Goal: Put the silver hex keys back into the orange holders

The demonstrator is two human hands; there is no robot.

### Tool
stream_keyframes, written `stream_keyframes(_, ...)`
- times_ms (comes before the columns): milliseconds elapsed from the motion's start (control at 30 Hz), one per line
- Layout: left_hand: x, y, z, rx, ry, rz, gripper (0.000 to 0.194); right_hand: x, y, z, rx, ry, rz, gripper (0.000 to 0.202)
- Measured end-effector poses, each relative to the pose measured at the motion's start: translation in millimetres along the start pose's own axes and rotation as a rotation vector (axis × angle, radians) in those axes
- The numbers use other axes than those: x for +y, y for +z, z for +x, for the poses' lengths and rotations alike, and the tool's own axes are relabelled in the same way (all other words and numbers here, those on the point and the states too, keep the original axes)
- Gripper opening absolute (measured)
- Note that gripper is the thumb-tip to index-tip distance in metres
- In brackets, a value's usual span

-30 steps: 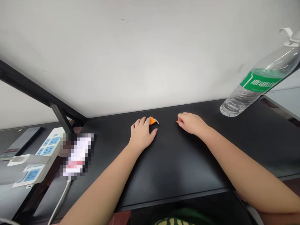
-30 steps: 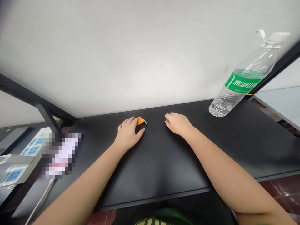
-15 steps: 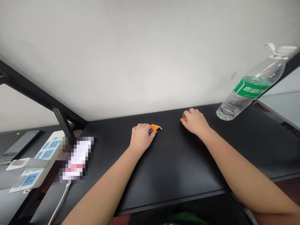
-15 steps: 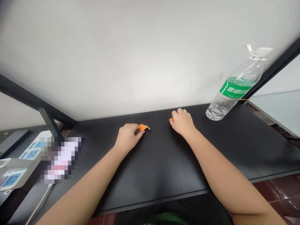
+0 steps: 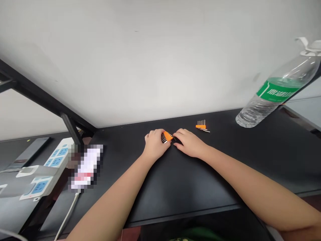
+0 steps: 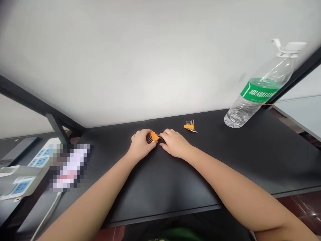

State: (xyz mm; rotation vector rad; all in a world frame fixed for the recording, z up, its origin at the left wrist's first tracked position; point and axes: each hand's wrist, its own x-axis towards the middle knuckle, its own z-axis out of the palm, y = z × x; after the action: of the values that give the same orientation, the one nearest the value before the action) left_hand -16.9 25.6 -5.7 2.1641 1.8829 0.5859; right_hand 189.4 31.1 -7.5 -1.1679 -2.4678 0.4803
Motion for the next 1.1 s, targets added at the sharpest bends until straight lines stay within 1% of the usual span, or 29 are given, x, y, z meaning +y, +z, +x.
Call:
stream_keyframes(100,3,-1.2,-1,-0.026,0.086,-0.129,0.038,6,2,3,0.039,0.037,0.074,0.013)
stream_keyframes(167,5,-1.5,-2,-0.033,0.125,-0.152,0.038,10,3,4,0.065,0.069,0.144,0.01)
stream_keyframes(333,9,-0.8,-4,0.004,0.185,-0.031,0.043,10,3,4,0.111,0.098,0.245,0.012)
stream_keyframes(400,9,-0.3,-4,-0.001,0.177,-0.038,0.042,7,4,3,0.131,0.073,0.243,0.012)
stream_keyframes(500,8,0.6,-4,-0.008,0.157,-0.064,0.04,4,3,2,0.16,0.043,0.179,0.012)
stream_keyframes(600,3,1.3,-1,0.02,0.152,-0.032,0.039,8,-3,2,0.205,0.104,0.114,0.014)
stream_keyframes(667,-2,1.2,0,0.045,0.141,0.006,0.041,14,-9,1,0.192,0.175,0.102,0.013)
stream_keyframes(800,-9,0.6,3,0.083,0.11,0.046,0.043,29,-24,-4,0.061,0.266,0.018,0.012)
stream_keyframes(867,-9,0.8,3,0.083,0.116,0.009,0.044,31,-28,-7,0.032,0.285,-0.059,0.009)
stream_keyframes(933,-7,1.3,1,0.077,0.138,-0.065,0.044,28,-29,-9,0.061,0.254,-0.074,0.005)
stream_keyframes(1033,-2,1.1,-4,0.074,0.176,-0.162,0.046,17,-24,-9,0.136,0.074,0.1,0.01)
stream_keyframes(1100,2,-0.2,-8,0.07,0.197,-0.171,0.046,9,-19,-7,0.147,-0.037,0.198,0.011)
